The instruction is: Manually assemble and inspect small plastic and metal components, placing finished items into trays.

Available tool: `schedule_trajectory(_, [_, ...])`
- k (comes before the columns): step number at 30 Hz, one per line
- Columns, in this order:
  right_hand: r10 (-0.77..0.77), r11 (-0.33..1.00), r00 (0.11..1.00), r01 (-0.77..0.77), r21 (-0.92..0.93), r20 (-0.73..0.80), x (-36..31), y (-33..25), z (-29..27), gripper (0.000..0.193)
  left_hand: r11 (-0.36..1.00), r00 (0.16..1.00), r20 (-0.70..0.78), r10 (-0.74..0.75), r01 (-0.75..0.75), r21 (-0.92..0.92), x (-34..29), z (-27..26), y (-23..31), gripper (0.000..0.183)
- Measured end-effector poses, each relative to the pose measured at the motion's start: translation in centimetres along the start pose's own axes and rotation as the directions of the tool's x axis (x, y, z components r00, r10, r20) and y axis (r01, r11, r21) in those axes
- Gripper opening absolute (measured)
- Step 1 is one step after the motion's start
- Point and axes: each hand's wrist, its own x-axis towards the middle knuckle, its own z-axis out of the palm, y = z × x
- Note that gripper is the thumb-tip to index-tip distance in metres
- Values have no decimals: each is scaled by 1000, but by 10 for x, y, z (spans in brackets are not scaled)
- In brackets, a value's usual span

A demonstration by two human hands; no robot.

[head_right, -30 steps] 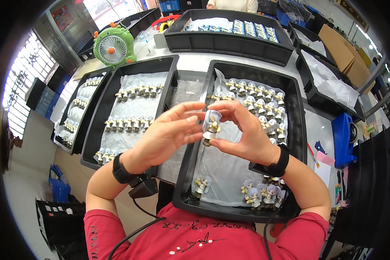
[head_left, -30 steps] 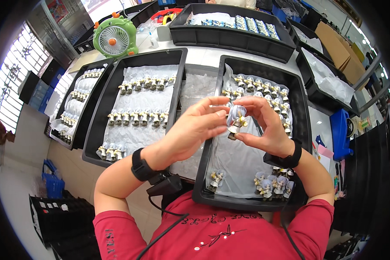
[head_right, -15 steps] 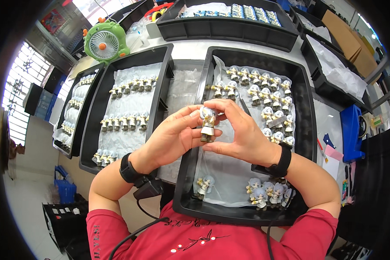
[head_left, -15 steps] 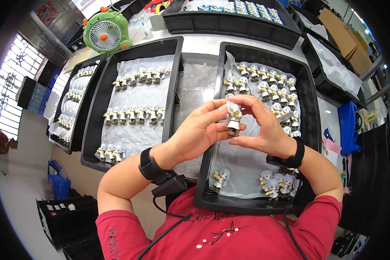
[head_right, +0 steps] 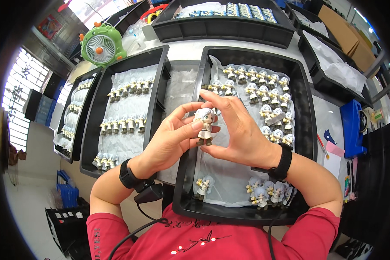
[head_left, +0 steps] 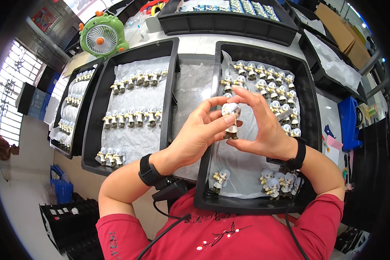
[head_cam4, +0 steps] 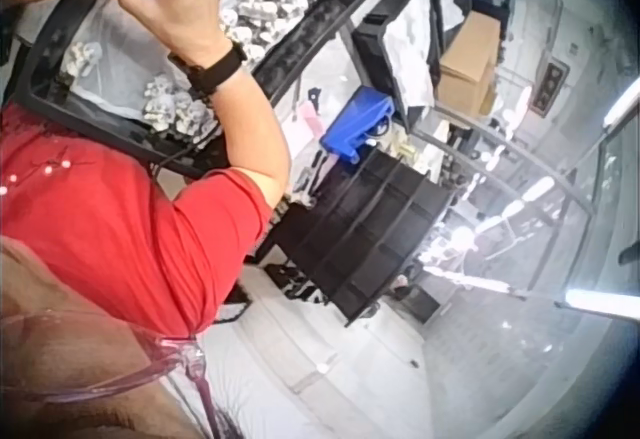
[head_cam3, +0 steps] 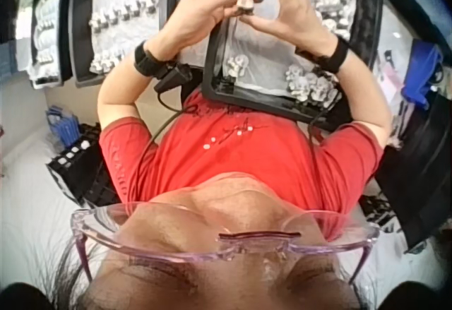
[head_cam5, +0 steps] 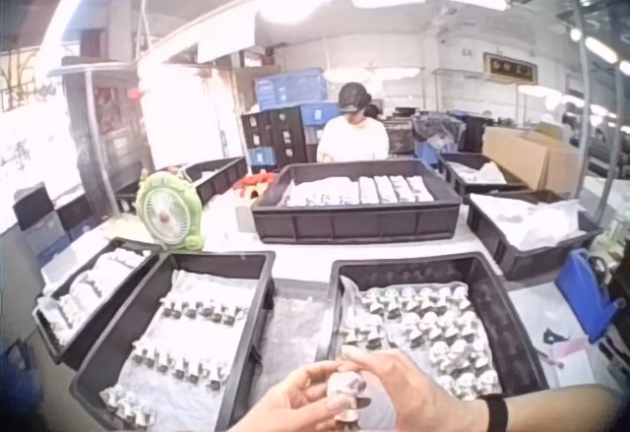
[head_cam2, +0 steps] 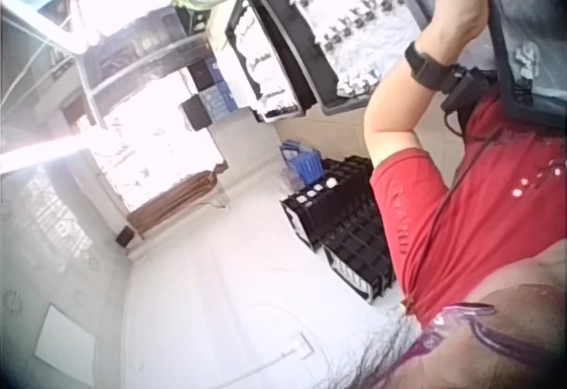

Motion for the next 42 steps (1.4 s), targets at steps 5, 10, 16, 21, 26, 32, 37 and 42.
schedule_trajectory(5, [34, 997, 997, -29, 69, -69, -2, 2, -3, 97, 992, 1000, 9, 9, -7, -125, 1, -7, -4, 39])
schedule_trajectory(10, [59, 996, 998, -57, 63, -32, -3, 1, -10, 105, 990, 999, 50, 19, -11, -143, 2, -10, -8, 31])
schedule_trajectory(16, [20, 1000, 1000, -20, -8, -10, -3, 0, -11, 110, 991, 996, 86, 1, 11, -133, 3, -6, -6, 32])
schedule_trajectory(21, [-64, 997, 996, 67, 46, -64, -2, 1, -5, 105, 997, 996, 92, -14, 21, -77, 2, -6, -6, 36])
schedule_trajectory(26, [-99, 994, 993, 102, 37, -60, -1, 1, -4, 104, 993, 992, 123, 1, 13, -114, 2, -4, -7, 42])
schedule_trajectory(32, [-106, 994, 993, 107, 28, -53, 0, 1, -5, 102, 989, 991, 133, 3, 17, -149, 4, -5, -7, 44])
schedule_trajectory(37, [-98, 994, 994, 99, 46, -39, 0, 0, -5, 101, 988, 990, 139, 3, 18, -152, 4, -5, -7, 45])
schedule_trajectory(42, [-88, 994, 996, 89, 55, -30, -1, 0, -5, 102, 989, 988, 157, 0, 24, -148, 4, -5, -7, 46])
